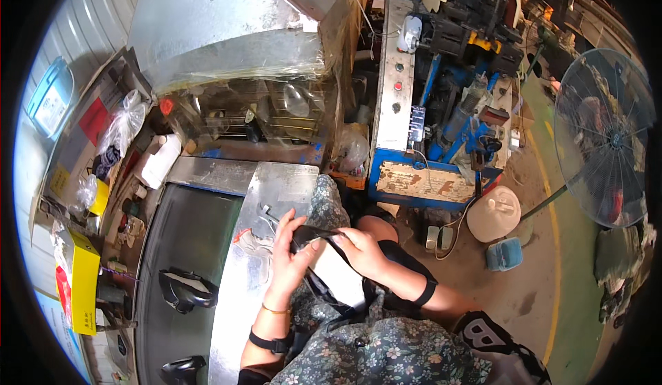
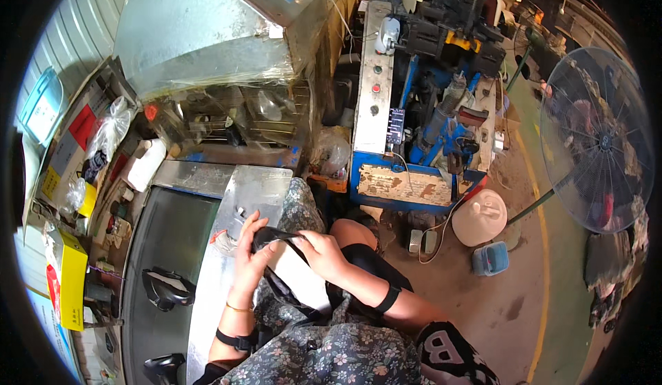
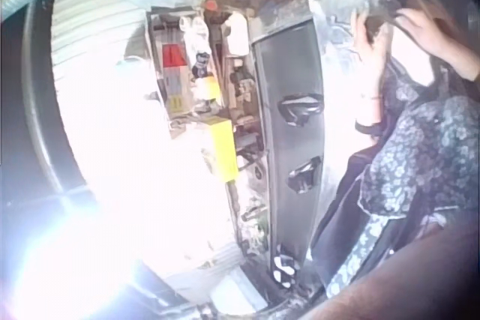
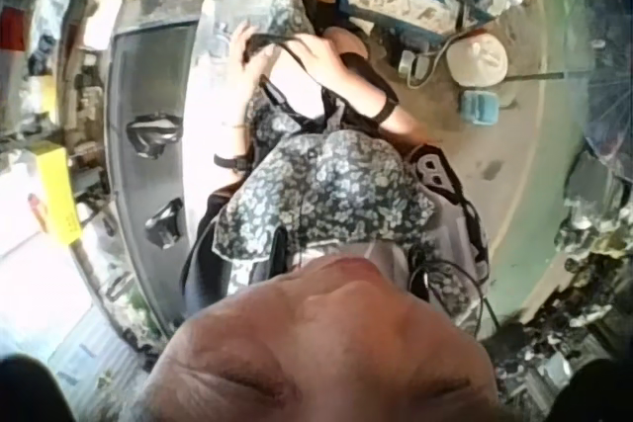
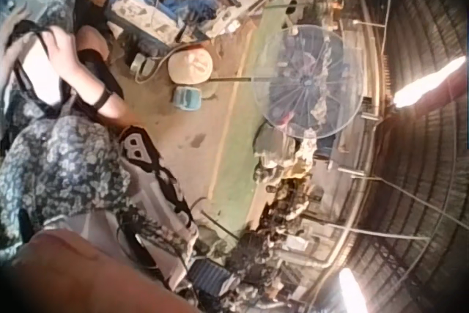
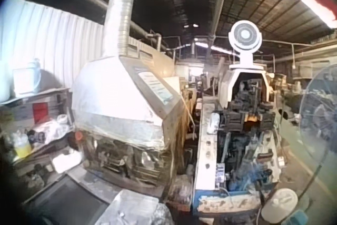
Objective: Process shoe components using industrial machines and tools in a factory setting.
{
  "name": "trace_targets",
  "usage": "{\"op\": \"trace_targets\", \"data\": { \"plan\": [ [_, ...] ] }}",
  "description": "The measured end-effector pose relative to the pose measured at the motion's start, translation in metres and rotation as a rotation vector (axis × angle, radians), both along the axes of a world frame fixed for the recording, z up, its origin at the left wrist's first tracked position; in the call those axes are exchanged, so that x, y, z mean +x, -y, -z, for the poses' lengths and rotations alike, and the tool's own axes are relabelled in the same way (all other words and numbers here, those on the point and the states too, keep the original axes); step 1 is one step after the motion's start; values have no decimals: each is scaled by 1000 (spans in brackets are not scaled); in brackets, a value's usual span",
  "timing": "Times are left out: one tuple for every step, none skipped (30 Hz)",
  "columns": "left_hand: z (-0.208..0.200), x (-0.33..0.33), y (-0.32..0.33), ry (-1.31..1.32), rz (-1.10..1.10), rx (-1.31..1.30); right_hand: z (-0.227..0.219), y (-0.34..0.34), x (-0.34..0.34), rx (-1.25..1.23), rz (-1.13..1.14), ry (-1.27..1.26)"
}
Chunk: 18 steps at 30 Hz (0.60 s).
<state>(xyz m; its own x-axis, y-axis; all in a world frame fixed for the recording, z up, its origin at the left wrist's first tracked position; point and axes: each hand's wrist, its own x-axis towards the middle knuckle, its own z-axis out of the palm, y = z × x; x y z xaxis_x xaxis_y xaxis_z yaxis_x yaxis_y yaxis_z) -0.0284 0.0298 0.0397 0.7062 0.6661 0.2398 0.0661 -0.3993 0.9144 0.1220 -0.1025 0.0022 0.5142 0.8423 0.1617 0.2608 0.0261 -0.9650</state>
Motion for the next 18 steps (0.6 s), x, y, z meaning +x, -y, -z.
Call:
{"op": "trace_targets", "data": {
  "plan": [
    [-3, -1, -5, -5, 30, -22, -2, -7, 8, 28, -41, 24],
    [-6, -4, -9, -5, 34, 4, -4, -10, 14, 52, -79, 40],
    [-8, -6, -13, -8, 54, -65, -8, -11, 16, 128, -149, 57],
    [-8, -8, -11, -66, 91, -173, -12, -8, 18, 53, -224, -90],
    [-8, -9, -12, -31, 96, -247, -16, -2, 15, -18, -233, -81],
    [-5, -8, -8, -64, 98, -265, -19, 9, 10, -3, -253, -69],
    [-3, -6, -6, -147, 110, -279, -20, 17, 5, -51, -254, -98],
    [-1, -2, -6, -179, 66, -240, -22, 31, 2, -102, -290, -8],
    [0, 2, -6, -121, 56, -144, -21, 42, -5, -204, -166, 198],
    [1, 10, -10, -137, 44, -75, -18, 47, -2, -134, -149, 114],
    [1, 16, -14, -226, -7, -21, -15, 54, -3, -249, -140, 2],
    [1, 23, -19, -139, 32, -73, -10, 54, 3, -301, -134, -94],
    [0, 28, -23, -112, 36, -113, -6, 56, 7, -202, -116, -159],
    [-3, 28, -25, -87, 48, -439, -2, 54, 12, -196, -171, -356],
    [-4, 27, -24, 17, 88, -718, 1, 54, 15, -51, -234, -553],
    [-6, 24, -22, -26, 104, -724, 3, 54, 18, -123, -244, -600],
    [-7, 20, -19, -108, 92, -565, 5, 54, 20, -89, -286, -653],
    [-6, 15, -14, -53, 153, -501, 6, 55, 21, -198, -244, -696]
  ]
}}
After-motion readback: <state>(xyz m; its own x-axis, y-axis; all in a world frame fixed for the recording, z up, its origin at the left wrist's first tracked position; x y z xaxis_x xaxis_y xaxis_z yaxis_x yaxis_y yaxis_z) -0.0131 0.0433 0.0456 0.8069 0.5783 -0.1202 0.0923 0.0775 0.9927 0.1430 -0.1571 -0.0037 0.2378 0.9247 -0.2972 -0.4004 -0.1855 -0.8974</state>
